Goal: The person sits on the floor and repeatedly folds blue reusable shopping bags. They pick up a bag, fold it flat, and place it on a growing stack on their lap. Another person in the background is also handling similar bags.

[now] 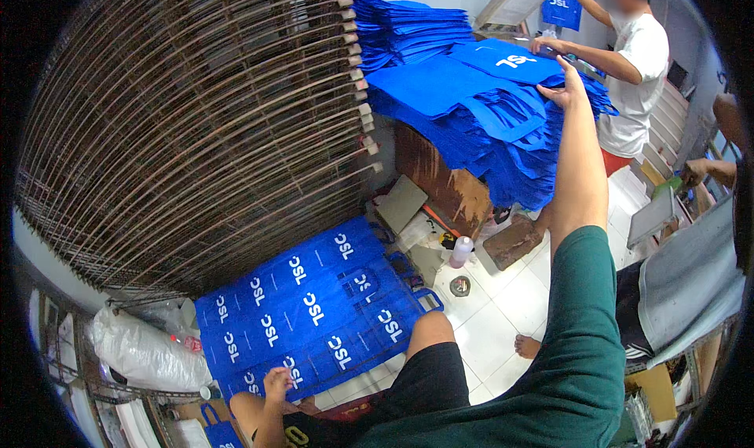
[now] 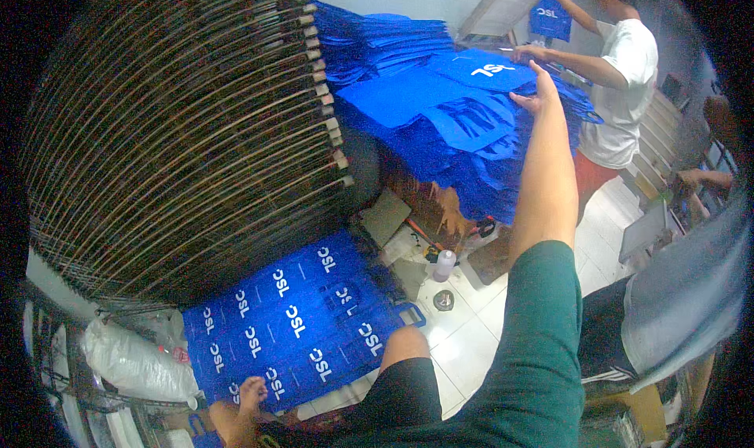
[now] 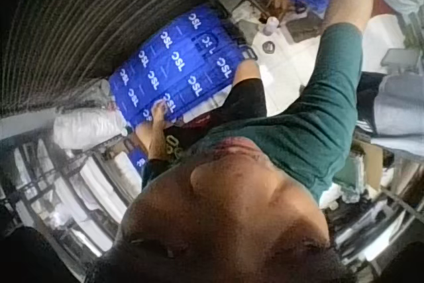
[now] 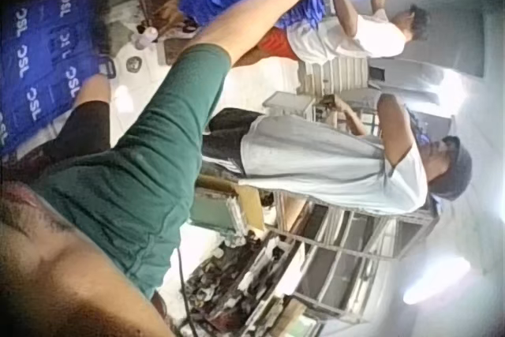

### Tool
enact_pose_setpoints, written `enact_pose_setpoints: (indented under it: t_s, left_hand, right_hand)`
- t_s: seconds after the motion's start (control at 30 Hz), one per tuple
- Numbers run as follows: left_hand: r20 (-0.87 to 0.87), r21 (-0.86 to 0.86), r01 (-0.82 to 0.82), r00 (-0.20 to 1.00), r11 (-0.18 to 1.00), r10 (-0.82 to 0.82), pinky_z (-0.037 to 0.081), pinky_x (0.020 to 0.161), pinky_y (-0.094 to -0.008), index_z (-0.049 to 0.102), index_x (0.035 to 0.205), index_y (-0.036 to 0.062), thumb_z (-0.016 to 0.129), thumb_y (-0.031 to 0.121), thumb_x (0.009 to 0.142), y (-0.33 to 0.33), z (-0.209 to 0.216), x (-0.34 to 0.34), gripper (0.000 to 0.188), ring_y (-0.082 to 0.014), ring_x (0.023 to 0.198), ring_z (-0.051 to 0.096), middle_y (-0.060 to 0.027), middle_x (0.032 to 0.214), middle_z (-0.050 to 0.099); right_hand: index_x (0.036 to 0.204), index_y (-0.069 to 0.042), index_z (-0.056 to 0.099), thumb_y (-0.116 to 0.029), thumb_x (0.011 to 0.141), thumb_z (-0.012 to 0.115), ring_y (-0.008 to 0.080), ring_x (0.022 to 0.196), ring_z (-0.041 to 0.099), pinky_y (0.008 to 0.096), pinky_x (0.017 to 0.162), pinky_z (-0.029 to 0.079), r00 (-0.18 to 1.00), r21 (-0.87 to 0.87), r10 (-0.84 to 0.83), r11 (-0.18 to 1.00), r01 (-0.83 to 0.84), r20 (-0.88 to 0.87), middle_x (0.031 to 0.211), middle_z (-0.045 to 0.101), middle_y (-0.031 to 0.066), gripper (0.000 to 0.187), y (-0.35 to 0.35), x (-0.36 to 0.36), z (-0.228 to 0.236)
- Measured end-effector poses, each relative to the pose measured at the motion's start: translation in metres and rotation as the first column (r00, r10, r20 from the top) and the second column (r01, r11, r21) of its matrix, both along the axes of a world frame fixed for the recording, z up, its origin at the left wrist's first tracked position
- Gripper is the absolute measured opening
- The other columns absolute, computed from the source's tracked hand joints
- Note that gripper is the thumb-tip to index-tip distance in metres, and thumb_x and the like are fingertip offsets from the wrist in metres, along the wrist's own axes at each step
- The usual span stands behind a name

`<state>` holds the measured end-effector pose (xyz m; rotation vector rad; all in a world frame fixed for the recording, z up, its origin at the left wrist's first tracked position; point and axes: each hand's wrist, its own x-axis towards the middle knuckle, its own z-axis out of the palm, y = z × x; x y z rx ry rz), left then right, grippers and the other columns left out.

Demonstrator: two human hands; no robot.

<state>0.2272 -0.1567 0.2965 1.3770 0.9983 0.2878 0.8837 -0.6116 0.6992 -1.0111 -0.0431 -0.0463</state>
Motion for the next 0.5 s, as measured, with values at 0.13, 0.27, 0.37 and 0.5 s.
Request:
enact_pose_setpoints:
  t_s: [0.13,0.27,0.37,0.5]
  left_hand:
    - [-0.037,-0.007,-0.088,0.995,0.996,0.088,0.042,0.054,-0.0209,0.057,0.085,0.0103,0.062,0.022,0.077,0.005,0.016,0.01,0.015,-0.0082,0.061,0.051,0.0005,0.069,0.054]
    - [0.021,-0.035,-0.107,0.994,0.994,0.108,0.043,0.061,-0.0239,0.057,0.087,0.0102,0.062,0.021,0.076,-0.013,0.021,0.024,0.016,-0.0104,0.069,0.052,-0.0004,0.078,0.056]
    - [0.053,-0.123,-0.017,0.998,0.992,0.024,0.043,0.069,-0.0285,0.057,0.092,0.0103,0.062,0.02,0.078,-0.044,0.052,0.064,0.018,-0.0125,0.078,0.053,-0.0018,0.086,0.057]
    - [0.18,-0.296,0.187,0.974,0.937,-0.138,0.043,0.077,-0.0318,0.055,0.103,0.0116,0.06,0.029,0.08,-0.073,0.083,0.116,0.029,-0.0163,0.09,0.054,-0.0044,0.095,0.058]
  right_hand:
    - [0.108,-0.009,0.049,-0.038,0.081,0.056,0.0323,0.102,0.048,0.0437,0.088,0.041,0.986,-0.301,-0.024,0.953,-0.027,-0.165,0.116,0.044,0.0241,0.04,-0.01,0.055,-0.002]
    - [0.104,-0.003,0.046,-0.041,0.089,0.034,0.0384,0.096,0.049,0.052,0.078,0.044,0.988,-0.209,-0.05,0.975,0.08,0.144,0.105,0.048,0.0191,0.042,0.02,0.011,0.016]
    - [0.107,-0.003,0.043,-0.039,0.09,0.032,0.0402,0.097,0.047,0.0574,0.079,0.043,0.912,-0.006,-0.168,0.983,0.183,0.374,0.103,0.047,0.0175,0.042,0.039,-0.044,0.061]
    - [0.116,0.0,0.039,-0.03,0.091,0.038,0.0417,0.099,0.048,0.0549,0.084,0.044,0.745,0.043,-0.194,0.975,0.217,0.639,0.109,0.046,0.0214,0.039,0.077,-0.152,0.095]
